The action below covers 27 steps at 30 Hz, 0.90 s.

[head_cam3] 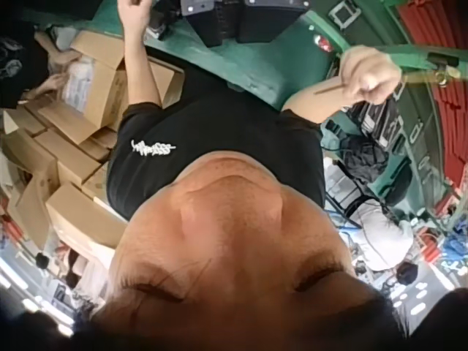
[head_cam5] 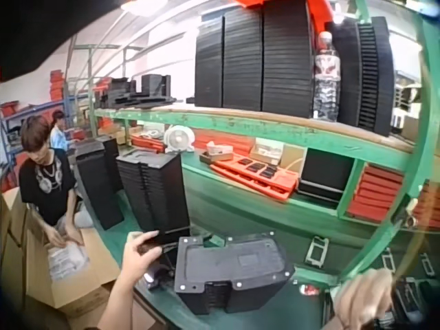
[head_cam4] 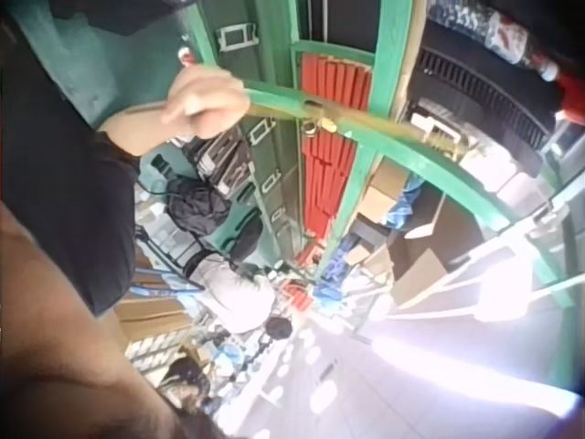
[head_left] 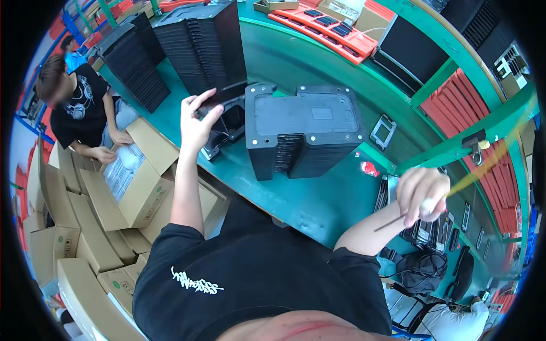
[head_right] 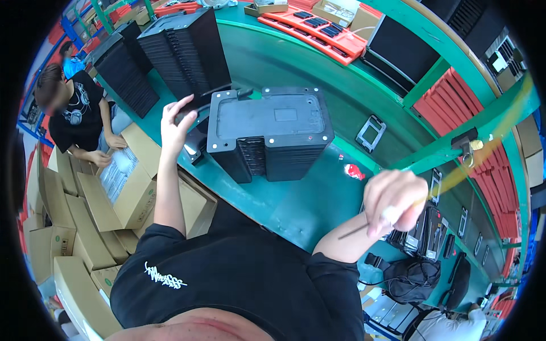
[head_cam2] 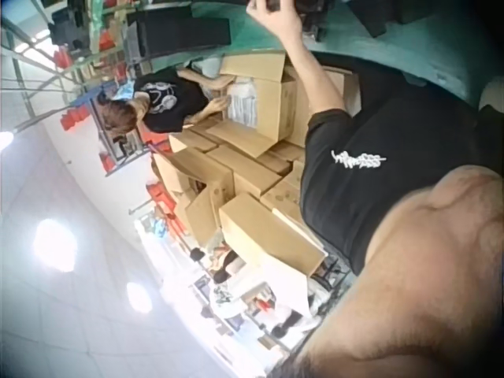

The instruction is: Assembling electronic devices by inserting screens into plastic housings and stacking them.

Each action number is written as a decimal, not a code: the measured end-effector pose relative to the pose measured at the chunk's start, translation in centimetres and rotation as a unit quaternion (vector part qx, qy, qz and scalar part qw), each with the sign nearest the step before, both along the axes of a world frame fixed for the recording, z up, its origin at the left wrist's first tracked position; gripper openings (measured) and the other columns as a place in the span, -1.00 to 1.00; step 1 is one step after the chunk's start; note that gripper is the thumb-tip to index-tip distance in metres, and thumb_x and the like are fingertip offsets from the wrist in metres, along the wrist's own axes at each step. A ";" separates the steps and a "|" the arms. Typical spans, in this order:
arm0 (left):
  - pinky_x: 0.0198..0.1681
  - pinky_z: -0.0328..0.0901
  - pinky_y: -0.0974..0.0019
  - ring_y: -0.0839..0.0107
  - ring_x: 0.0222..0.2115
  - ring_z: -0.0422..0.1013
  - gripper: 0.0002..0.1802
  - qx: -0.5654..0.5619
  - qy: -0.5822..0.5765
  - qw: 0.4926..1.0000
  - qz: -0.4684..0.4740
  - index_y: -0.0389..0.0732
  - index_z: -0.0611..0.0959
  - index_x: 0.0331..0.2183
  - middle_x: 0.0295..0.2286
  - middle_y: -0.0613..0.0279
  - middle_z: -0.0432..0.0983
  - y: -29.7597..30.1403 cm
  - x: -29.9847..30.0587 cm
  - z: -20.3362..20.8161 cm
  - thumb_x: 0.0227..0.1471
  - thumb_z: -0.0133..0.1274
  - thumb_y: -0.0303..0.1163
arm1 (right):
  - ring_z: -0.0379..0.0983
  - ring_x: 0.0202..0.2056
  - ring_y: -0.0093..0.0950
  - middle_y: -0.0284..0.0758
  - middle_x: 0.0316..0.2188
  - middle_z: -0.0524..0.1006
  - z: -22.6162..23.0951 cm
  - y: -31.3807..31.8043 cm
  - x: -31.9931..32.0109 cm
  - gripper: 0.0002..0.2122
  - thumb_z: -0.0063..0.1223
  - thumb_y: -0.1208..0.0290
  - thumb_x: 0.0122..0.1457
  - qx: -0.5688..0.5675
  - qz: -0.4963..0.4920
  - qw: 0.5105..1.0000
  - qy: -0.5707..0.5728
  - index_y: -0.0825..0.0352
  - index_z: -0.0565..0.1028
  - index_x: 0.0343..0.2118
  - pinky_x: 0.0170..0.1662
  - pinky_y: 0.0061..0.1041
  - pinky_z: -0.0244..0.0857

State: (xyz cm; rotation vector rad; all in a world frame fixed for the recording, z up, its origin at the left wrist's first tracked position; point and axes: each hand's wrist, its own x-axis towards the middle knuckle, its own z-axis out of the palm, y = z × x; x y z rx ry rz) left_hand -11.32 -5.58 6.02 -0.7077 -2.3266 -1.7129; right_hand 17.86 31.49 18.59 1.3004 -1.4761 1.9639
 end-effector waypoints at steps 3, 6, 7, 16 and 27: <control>0.16 0.27 0.18 0.24 0.08 0.33 -0.30 -0.109 0.095 0.989 0.038 -0.06 0.61 0.15 0.01 0.06 0.34 -2.5 0.6 -2.9 -0.08 0.34 -0.26 | 0.57 -0.58 -0.47 -0.19 -0.50 0.68 0.2 1.2 0.9 -0.63 -0.14 0.20 0.49 0.085 0.114 0.989 0.035 0.39 0.63 -0.20 -0.61 -0.64 0.27; 0.24 0.21 0.08 0.02 0.17 0.25 -0.14 -0.202 0.156 0.967 0.028 -0.05 0.56 0.19 0.10 -0.05 0.26 -4.4 2.3 -4.3 -0.23 0.41 -0.22 | 0.59 -0.56 -0.47 -0.14 -0.47 0.69 0.3 1.0 0.8 -0.60 -0.17 0.16 0.49 0.066 0.187 0.978 0.067 0.35 0.65 -0.25 -0.62 -0.64 0.27; 0.24 0.21 0.08 0.02 0.17 0.25 -0.14 -0.204 0.154 0.966 0.027 -0.05 0.56 0.19 0.10 -0.05 0.26 -4.8 2.5 -5.0 -0.23 0.41 -0.22 | 0.59 -0.57 -0.47 -0.12 -0.46 0.69 0.3 0.8 0.7 -0.56 -0.22 0.13 0.50 0.043 0.208 0.974 0.078 0.31 0.66 -0.28 -0.62 -0.63 0.27; 0.26 0.18 -0.06 -0.14 0.17 0.24 0.02 -0.233 0.138 0.961 0.044 -0.04 0.44 0.27 0.13 -0.15 0.25 -4.9 3.0 -7.9 -0.29 0.42 -0.22 | 0.41 -0.71 -0.51 -0.33 -0.61 0.57 -4.7 3.6 -4.2 -0.53 -0.45 -0.01 0.48 -0.209 0.103 0.964 -0.125 0.13 0.56 -0.14 -0.69 -0.55 0.14; 0.23 0.19 -0.07 -0.11 0.16 0.26 0.03 -0.239 0.161 0.954 0.088 -0.02 0.46 0.26 0.13 -0.13 0.25 -4.3 2.9 -8.5 -0.33 0.43 -0.17 | 0.54 0.02 -0.06 -0.15 -0.07 0.65 -20.7 19.6 -12.4 -0.75 0.05 0.38 0.15 0.545 -0.694 0.282 -0.377 0.18 0.68 -0.16 0.09 -0.16 0.43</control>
